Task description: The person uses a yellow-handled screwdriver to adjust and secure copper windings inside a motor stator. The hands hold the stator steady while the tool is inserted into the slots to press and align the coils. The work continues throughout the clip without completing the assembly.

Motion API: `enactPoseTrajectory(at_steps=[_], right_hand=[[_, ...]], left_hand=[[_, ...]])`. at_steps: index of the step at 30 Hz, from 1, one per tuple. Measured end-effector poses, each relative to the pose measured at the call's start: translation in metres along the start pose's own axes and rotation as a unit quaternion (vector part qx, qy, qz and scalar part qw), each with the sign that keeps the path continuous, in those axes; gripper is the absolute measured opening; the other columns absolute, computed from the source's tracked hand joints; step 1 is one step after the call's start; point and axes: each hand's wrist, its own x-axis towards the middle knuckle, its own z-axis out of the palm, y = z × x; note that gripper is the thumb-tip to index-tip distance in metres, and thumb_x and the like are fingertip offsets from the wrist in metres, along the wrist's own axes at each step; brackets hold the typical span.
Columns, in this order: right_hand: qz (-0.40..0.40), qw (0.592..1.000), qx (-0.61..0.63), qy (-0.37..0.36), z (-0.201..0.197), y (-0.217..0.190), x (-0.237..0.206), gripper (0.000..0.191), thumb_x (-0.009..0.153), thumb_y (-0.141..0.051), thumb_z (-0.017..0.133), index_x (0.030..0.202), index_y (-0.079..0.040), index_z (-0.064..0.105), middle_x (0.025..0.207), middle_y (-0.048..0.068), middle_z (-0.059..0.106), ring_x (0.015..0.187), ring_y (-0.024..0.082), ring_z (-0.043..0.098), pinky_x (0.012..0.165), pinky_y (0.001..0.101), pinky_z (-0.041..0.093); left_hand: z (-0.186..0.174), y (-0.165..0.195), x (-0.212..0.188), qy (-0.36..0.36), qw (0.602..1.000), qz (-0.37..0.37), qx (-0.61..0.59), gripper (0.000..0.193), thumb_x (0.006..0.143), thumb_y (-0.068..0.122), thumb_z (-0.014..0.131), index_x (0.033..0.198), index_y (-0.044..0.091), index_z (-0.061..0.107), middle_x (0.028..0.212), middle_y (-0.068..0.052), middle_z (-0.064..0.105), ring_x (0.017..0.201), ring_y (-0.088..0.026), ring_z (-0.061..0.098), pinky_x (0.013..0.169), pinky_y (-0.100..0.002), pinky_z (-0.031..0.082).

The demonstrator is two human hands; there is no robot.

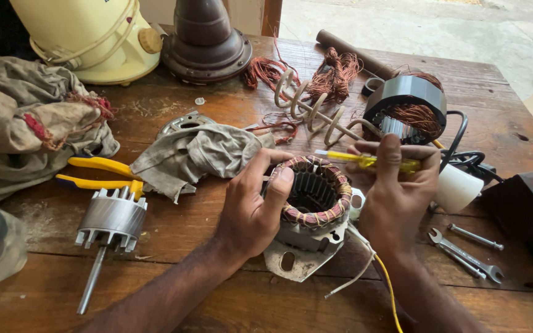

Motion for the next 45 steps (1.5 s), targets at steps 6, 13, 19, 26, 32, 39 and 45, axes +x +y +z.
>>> enactPoseTrajectory(at_steps=[6, 13, 19, 26, 32, 39, 45], right_hand=[[-0.02, 1.0, -0.021, -0.003, 0.0, 0.0, -0.001, 0.031, 0.107, -0.025, 0.064, 0.111, -0.004, 0.043, 0.096, 0.019, 0.07, 0.09, 0.027, 0.077, 0.072, 0.0363, 0.069], [-0.042, 0.999, 0.002, -0.021, -0.003, -0.002, 0.001, 0.031, 0.108, -0.001, 0.054, 0.131, -0.004, 0.034, 0.115, 0.022, 0.069, 0.106, 0.027, 0.073, 0.093, 0.0349, 0.067], [-0.118, 0.99, -0.068, -0.023, 0.008, -0.025, -0.001, 0.042, 0.114, -0.005, 0.055, 0.143, -0.006, 0.025, 0.132, 0.02, 0.057, 0.105, 0.021, 0.069, 0.087, 0.0295, 0.066], [-0.14, 0.984, -0.1, -0.054, 0.018, -0.041, -0.01, 0.052, 0.111, -0.007, 0.062, 0.15, -0.004, 0.028, 0.14, 0.019, 0.048, 0.115, 0.02, 0.065, 0.093, 0.0306, 0.065], [-0.146, 0.971, -0.114, -0.148, 0.014, -0.036, -0.018, 0.046, 0.112, -0.008, 0.059, 0.148, -0.003, 0.032, 0.128, 0.022, 0.06, 0.122, 0.026, 0.071, 0.102, 0.0339, 0.067], [-0.233, 0.951, -0.15, -0.138, 0.008, -0.028, -0.017, 0.048, 0.116, -0.008, 0.057, 0.148, -0.004, 0.022, 0.107, 0.021, 0.066, 0.096, 0.021, 0.075, 0.079, 0.0277, 0.065], [-0.275, 0.94, -0.183, -0.084, 0.003, -0.027, -0.021, 0.043, 0.111, -0.017, 0.054, 0.138, -0.006, 0.022, 0.097, 0.014, 0.063, 0.079, 0.02, 0.075, 0.069, 0.0301, 0.062]], left_hand=[[0.001, 0.0, -0.001, 0.009, 1.0, 0.0, 0.005, 0.043, 0.103, 0.037, 0.046, 0.119, 0.0, 0.06, 0.099, -0.015, 0.07, 0.093, -0.023, 0.071, 0.083, -0.036, 0.055], [-0.005, 0.002, -0.001, -0.016, 0.995, -0.05, -0.082, 0.047, 0.103, 0.038, 0.044, 0.125, 0.001, 0.062, 0.104, -0.012, 0.073, 0.098, -0.018, 0.068, 0.088, -0.033, 0.053], [-0.003, 0.003, 0.004, 0.008, 0.985, -0.041, -0.17, 0.049, 0.105, 0.041, 0.041, 0.133, 0.001, 0.049, 0.122, -0.01, 0.068, 0.113, -0.016, 0.063, 0.1, -0.03, 0.048], [0.0, 0.002, 0.001, 0.035, 0.994, -0.091, -0.057, 0.051, 0.107, 0.042, 0.034, 0.117, 0.002, 0.065, 0.085, -0.007, 0.062, 0.081, -0.015, 0.056, 0.076, -0.031, 0.047], [-0.003, -0.005, -0.002, -0.009, 0.992, -0.081, -0.099, 0.057, 0.109, 0.048, 0.033, 0.108, 0.001, 0.065, 0.079, -0.005, 0.058, 0.078, -0.013, 0.053, 0.073, -0.032, 0.045], [-0.004, -0.004, -0.005, -0.019, 0.997, 0.035, -0.064, 0.053, 0.109, 0.046, 0.04, 0.121, 0.0, 0.064, 0.102, -0.012, 0.07, 0.093, -0.018, 0.065, 0.085, -0.035, 0.052], [-0.007, 0.0, -0.01, -0.016, 0.989, 0.128, -0.066, 0.053, 0.113, 0.044, 0.035, 0.118, -0.003, 0.058, 0.12, -0.022, 0.066, 0.114, -0.029, 0.064, 0.098, -0.041, 0.05]])
